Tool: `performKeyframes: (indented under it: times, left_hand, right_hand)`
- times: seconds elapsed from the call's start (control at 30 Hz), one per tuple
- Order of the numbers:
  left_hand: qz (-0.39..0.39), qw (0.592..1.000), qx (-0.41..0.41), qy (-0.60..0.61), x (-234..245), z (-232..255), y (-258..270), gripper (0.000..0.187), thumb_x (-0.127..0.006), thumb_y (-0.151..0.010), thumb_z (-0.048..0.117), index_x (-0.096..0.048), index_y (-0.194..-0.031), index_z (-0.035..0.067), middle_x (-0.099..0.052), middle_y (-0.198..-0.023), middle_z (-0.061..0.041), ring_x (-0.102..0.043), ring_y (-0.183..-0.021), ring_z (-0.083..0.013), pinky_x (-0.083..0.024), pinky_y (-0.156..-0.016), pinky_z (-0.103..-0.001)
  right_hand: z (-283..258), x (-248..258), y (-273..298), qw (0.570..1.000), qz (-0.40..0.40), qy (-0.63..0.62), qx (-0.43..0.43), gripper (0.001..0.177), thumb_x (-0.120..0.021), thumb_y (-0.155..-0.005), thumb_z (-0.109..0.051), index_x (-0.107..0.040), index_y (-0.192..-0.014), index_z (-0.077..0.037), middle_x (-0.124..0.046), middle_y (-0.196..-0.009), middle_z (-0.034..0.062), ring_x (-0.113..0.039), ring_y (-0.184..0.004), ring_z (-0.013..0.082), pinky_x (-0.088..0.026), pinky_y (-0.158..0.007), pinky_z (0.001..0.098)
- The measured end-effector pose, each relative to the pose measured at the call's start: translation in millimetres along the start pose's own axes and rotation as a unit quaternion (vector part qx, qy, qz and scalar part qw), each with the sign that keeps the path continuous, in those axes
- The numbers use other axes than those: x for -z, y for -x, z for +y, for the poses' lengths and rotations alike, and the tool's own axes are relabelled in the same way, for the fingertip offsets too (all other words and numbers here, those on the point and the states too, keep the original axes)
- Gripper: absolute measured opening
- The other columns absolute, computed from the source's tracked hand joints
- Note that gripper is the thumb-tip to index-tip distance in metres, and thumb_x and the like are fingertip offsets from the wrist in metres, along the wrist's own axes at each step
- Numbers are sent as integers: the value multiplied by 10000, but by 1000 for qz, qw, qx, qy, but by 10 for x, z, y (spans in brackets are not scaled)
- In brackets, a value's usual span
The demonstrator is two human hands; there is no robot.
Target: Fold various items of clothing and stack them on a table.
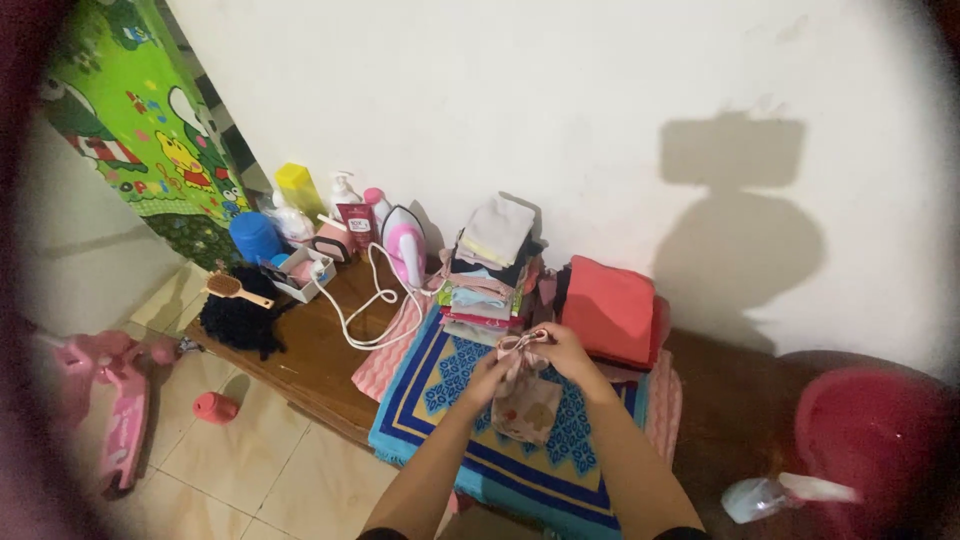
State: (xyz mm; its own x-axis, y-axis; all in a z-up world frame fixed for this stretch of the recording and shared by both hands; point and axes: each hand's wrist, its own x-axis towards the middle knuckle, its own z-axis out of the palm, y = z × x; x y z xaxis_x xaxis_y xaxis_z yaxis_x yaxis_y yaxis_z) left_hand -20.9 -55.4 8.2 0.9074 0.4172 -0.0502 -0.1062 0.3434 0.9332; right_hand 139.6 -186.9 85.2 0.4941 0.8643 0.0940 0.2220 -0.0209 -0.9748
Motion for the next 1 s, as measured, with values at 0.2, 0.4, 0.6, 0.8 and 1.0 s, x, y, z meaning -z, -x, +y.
performKeyframes:
  times: [0.2,0.4,0.6,0.8,1.0]
  left_hand:
    - [56,993,-93,-41,-52,-178,-263,294,-641,-1019,163,-653,-1239,-31,-718,-1098,-50,-648,-967,-128,-534,-844,-300]
    - [6,992,-115,-47,-62,209,-382,389,-570,-944,72,-566,-1332,70,-687,-1164,2,-631,-1046,-113,-523,-929,-279]
    - [-112,957,-78,-257,-169,986,-156,538,-840,-811,166,-624,-1277,6,-690,-1205,-60,-618,-1088,-153,-495,-982,-340]
    - [-200,919,110,-321,224,793,-269,503,-765,-851,284,-704,-1279,27,-751,-1148,-98,-685,-1062,-208,-528,-962,-360]
    - [-135,988,76,8,114,753,-312,298,-667,-954,149,-665,-1213,1,-732,-1106,-86,-700,-1013,-178,-551,-918,-331]
  right_hand:
    - [158,-43,106,986,75,-116,-93,340,-722,-876,-54,-688,-1214,-60,-720,-1074,39,-662,-948,141,-541,-800,303]
    - [17,103,-48,965,78,-224,-113,528,-707,-784,55,-582,-1268,-116,-702,-1136,41,-708,-991,183,-587,-836,322]
    - [-11,501,-331,981,61,-124,-139,426,-741,-906,-31,-671,-1309,84,-741,-1169,129,-707,-1012,212,-574,-856,341]
    - [-536,657,-175,974,56,-137,-173,387,-614,-1011,-272,-621,-1313,-30,-725,-1193,83,-706,-1009,174,-570,-882,344]
    - [-629,381,24,931,35,-287,-224,520,-495,-1025,-451,-660,-1149,27,-757,-1069,167,-748,-905,258,-637,-791,375]
